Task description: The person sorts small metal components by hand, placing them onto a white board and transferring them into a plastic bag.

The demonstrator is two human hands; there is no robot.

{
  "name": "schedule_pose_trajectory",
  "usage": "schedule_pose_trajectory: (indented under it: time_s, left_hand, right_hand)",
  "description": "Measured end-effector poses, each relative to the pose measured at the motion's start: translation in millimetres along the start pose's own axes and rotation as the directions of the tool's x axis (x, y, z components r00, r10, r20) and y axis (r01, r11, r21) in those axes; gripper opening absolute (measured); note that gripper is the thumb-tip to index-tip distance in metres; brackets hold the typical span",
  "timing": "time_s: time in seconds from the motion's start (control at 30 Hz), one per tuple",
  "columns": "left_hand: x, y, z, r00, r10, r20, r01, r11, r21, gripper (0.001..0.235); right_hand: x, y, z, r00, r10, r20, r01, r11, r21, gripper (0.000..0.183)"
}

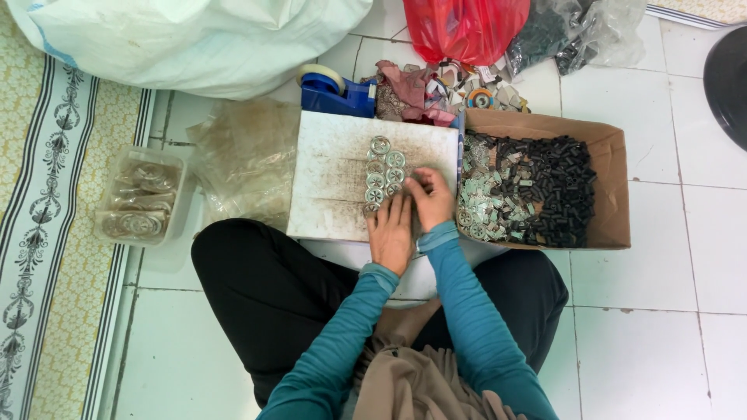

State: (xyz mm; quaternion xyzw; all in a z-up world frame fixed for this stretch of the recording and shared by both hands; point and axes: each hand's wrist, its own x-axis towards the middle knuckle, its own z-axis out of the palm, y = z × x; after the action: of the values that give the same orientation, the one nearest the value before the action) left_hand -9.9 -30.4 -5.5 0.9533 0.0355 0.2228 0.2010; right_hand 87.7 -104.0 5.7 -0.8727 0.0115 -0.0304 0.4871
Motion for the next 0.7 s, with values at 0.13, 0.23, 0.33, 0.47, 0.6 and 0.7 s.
schedule_pose_trajectory:
  time_s: [0.13,0.23,0.33,0.47,0.6,0.7]
  left_hand:
    - [21.5,40.0,16.3,0.998,0.021,0.053,-0.014,0.993,-0.119,0.061]
    - [38.1,79.0,47.6,0.987,0.070,0.143,-0.023,0.950,-0.310,0.057]
    - [51.9,117.0,78.6,0.935,0.128,0.330,0.047,0.879,-0.474,0.051]
    - [49.4,144.9,162.0,0.586,0.024,0.810,0.333,0.904,-0.268,0.034]
    - [61.3,146.7,166.9,0.520,-0.002,0.854,0.305,0.934,-0.184,0.040]
    - [77.8,145.3,148.9,0.427,-0.052,0.903,0.257,0.964,-0.067,0.054]
  right_hand:
    - [11.9,6.5,-54.5,0.997,0.035,-0.067,-0.012,0.952,0.307,0.018]
    - [26.9,39.8,-97.8,0.988,0.072,-0.136,-0.015,0.925,0.380,0.014]
    - [43.2,105.7,-135.2,0.972,0.166,-0.166,-0.112,0.950,0.292,0.014]
    - [62.4,251.4,-152.3,0.923,0.383,0.027,-0.375,0.915,-0.149,0.017]
    - [81.3,291.7,-127.2,0.909,0.380,0.171,-0.266,0.845,-0.464,0.030]
    - [81.2,285.0,-126.2,0.907,0.382,0.180,-0.271,0.853,-0.446,0.031]
